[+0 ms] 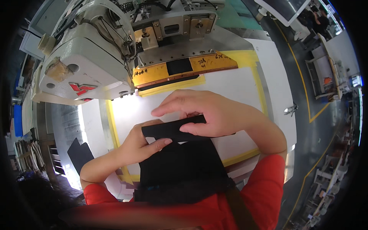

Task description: Aligning and sewing black fabric or leather components using an industrial automated sewing machine.

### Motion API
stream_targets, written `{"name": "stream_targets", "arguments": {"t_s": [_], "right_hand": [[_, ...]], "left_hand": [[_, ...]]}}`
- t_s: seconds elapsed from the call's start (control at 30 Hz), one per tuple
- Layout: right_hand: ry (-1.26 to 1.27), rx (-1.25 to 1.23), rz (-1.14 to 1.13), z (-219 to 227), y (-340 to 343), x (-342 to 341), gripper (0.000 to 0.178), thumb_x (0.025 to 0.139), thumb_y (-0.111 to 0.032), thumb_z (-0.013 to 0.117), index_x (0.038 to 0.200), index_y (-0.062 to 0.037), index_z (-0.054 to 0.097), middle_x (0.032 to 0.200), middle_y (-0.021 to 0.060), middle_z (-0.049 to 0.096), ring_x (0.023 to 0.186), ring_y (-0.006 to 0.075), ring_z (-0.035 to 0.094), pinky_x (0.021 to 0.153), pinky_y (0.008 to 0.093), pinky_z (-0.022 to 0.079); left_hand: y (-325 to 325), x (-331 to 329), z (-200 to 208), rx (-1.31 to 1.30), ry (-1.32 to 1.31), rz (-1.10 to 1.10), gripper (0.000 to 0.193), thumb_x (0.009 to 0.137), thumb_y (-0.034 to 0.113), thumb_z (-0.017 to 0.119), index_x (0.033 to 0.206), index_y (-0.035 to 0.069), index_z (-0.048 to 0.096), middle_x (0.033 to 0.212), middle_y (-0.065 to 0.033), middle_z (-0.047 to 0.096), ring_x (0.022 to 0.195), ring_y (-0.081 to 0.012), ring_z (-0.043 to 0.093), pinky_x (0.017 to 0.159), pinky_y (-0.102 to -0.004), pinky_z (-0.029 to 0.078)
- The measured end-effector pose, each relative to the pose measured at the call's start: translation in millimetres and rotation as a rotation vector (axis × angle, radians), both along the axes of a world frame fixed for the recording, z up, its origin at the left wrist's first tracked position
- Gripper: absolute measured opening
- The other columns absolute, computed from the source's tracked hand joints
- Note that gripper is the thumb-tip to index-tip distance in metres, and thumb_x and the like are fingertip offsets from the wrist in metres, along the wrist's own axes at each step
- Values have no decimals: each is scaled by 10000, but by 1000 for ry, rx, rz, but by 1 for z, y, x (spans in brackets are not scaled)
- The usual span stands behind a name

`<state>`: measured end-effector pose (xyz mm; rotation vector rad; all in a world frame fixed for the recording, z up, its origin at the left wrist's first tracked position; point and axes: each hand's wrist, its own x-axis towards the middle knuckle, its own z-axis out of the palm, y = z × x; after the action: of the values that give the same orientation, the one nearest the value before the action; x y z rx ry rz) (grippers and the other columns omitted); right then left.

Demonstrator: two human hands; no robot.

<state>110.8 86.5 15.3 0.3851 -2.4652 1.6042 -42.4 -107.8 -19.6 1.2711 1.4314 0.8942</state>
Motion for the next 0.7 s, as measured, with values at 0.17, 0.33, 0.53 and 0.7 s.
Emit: {"name": "stream_targets", "arguments": {"t_s": [0.17,0.33,0.53,0.7], "right_hand": [[-608,-83,-247,-22,-1,-32,247,858,-46,673,1102,-12,661,951,58,669,772,99,617,734,266,506],[-310,249,-540,-66,6,-64,141,870,-130,682,946,-12,692,874,100,699,768,179,673,698,291,511],[-116,408,-617,-81,-6,-89,76,808,-136,685,835,-68,663,772,77,665,716,262,654,653,363,512],[-50,433,-656,-86,-6,-90,67,791,-118,675,828,-78,637,761,60,656,711,262,649,645,365,510]], "left_hand": [[-10,-1,-22,-184,-174,370,283,961,231,594,1088,-21,567,810,-134,676,709,-205,667,668,-324,517],[-15,-24,-10,-14,762,274,317,877,254,691,1006,20,520,724,-82,628,600,-241,635,556,-333,502],[2,-15,-31,319,1019,206,409,803,216,734,1125,24,571,1166,-127,607,1018,-263,637,817,-372,513],[5,-16,-48,267,1151,209,575,820,283,703,1301,21,529,1411,-145,469,1303,-303,457,1064,-438,372]]}}
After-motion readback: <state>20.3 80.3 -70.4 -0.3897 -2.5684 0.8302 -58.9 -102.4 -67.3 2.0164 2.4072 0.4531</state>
